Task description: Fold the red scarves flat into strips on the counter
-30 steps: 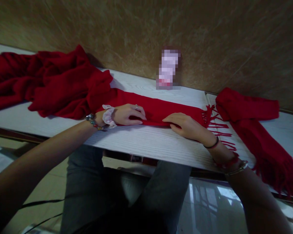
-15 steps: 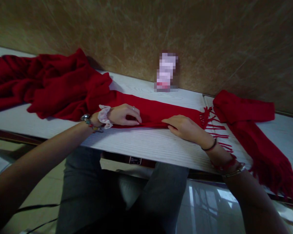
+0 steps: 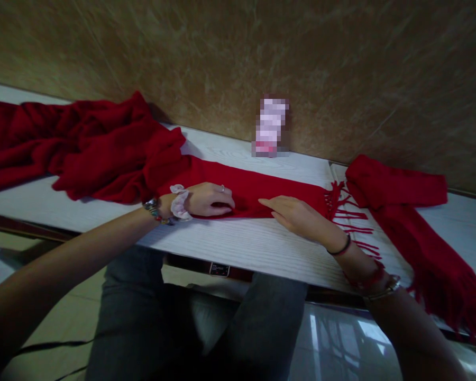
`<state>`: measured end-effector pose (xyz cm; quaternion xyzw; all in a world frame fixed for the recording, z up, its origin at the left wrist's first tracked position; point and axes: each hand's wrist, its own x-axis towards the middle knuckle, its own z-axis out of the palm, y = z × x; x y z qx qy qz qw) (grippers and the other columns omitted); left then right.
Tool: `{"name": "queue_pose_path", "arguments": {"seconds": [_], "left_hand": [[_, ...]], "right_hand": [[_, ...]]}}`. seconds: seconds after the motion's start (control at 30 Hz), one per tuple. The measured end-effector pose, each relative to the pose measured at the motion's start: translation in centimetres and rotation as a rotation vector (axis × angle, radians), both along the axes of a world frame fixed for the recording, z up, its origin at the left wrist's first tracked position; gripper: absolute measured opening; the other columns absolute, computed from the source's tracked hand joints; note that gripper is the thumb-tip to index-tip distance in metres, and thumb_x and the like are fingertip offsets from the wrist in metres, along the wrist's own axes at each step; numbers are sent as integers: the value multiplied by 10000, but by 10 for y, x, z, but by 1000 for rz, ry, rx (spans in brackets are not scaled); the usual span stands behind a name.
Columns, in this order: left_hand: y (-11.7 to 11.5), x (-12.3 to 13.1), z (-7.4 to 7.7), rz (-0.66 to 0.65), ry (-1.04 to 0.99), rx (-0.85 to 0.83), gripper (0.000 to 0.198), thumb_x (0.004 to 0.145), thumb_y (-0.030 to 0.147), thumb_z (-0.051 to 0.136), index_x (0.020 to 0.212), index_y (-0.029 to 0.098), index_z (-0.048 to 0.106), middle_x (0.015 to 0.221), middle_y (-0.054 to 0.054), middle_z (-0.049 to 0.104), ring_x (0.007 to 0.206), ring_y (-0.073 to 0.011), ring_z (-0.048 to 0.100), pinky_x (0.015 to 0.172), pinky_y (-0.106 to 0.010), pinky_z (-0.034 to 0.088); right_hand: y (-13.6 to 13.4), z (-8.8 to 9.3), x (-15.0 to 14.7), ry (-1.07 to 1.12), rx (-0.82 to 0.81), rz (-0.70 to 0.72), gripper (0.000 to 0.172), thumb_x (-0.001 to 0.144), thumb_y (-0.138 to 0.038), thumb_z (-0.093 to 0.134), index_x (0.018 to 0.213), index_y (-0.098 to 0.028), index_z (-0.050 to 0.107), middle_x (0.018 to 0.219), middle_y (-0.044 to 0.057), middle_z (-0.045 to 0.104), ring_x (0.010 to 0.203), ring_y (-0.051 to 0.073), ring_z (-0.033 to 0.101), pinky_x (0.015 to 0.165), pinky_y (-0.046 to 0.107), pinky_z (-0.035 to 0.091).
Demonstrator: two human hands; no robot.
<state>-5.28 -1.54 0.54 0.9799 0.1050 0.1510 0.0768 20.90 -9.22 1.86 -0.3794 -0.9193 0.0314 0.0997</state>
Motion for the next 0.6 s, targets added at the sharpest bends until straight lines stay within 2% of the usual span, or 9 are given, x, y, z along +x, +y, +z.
{"name": "queue_pose_path", "arguments": {"seconds": [0.17, 0.33, 0.6], "left_hand": [[-1, 1, -2, 6, 0, 57, 119, 826, 191, 527, 817, 167, 643, 743, -11, 636, 658, -97, 556, 628, -186, 403], [-2, 1, 1, 2, 1, 108, 108, 820, 181, 541, 812, 160, 647, 722, -5, 637, 632, -92, 555, 594, -181, 398], [-2, 0, 4, 12, -4, 117, 102, 818, 183, 545, 812, 158, 644, 730, -2, 645, 626, -87, 557, 606, -177, 399]], "right_hand": [[1, -3, -5, -19, 37, -11, 317, 886, -234, 412, 1147, -168, 580, 1063, 96, 659, 978, 209, 602, 865, 388, 484], [-1, 2, -5, 89, -33, -13, 309, 901, -216, 381, 1118, -188, 599, 1043, 72, 666, 957, 168, 610, 848, 321, 493], [-1, 5, 0, 93, -121, 49, 290, 902, -282, 412, 1079, -176, 616, 1014, 70, 664, 933, 155, 606, 816, 288, 497]]}}
